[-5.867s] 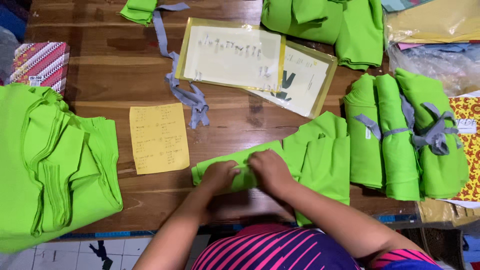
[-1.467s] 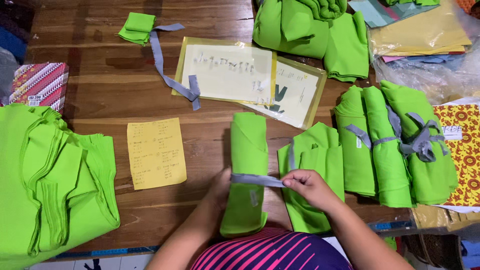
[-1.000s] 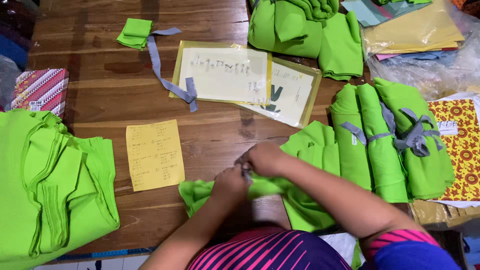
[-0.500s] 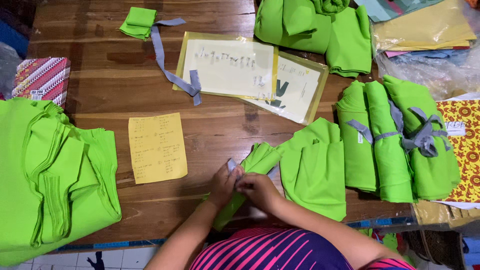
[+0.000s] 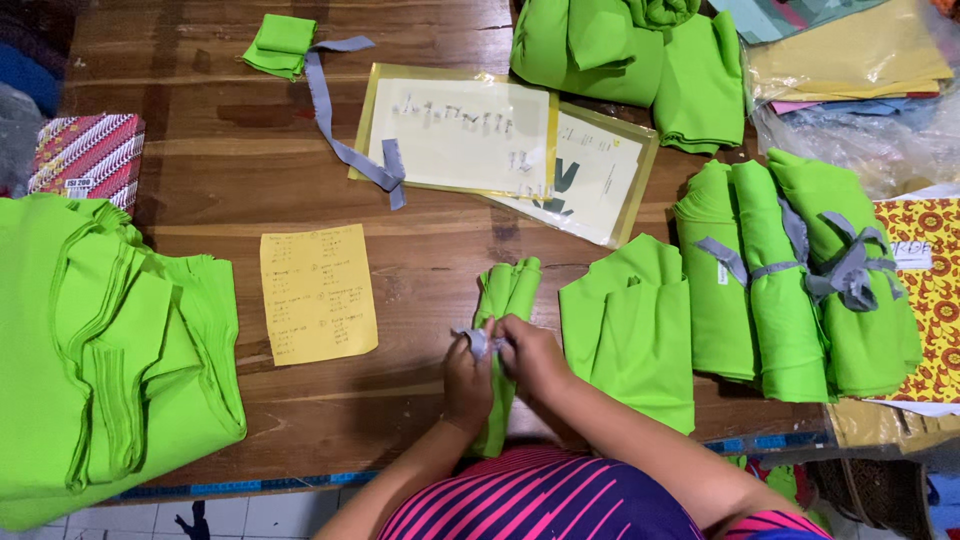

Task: The person folds a stack of lime green shirts on a wooden table, ties each folded shirt with a grey ribbon, and stacks the finished bundles. The person also handles small white tags and places them on the shirts during the process.

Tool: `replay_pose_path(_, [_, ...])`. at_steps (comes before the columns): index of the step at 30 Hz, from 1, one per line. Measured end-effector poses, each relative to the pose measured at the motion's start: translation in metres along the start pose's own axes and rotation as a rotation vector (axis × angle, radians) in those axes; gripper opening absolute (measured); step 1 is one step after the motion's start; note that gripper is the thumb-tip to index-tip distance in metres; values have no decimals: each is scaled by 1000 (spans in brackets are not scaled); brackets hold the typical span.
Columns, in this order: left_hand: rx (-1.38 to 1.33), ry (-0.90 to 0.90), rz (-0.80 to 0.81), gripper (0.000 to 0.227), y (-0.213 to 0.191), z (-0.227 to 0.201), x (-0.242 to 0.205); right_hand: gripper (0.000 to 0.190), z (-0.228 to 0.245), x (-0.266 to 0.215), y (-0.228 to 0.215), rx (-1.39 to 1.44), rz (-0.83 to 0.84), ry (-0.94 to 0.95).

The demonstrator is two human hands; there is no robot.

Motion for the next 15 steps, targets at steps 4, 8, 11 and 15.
replay_pose_path(4, [-166, 23, 64, 41, 6, 24, -2, 15, -9, 3, -12, 274, 190, 84])
replay_pose_path(8, [-178, 20, 154, 40, 12, 14, 2, 13, -4, 8, -27, 21, 260, -18])
replay_pose_path(11, [-57, 112, 183, 34, 16, 18, 1, 5, 36, 4, -51, -41, 263, -80])
replay_pose_path(15, [-66, 96, 216, 30, 23, 52, -5, 19, 29, 4, -48, 47, 391, -23])
Point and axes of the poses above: each hand's wrist, its own x-axis towards the middle knuckle, its own y-axis out of the palm, z = x × y, the point moved 8 cm from there along x, towards the middle knuckle, and after that the axes turned 8 degrees about y, right-handed, at the moved point
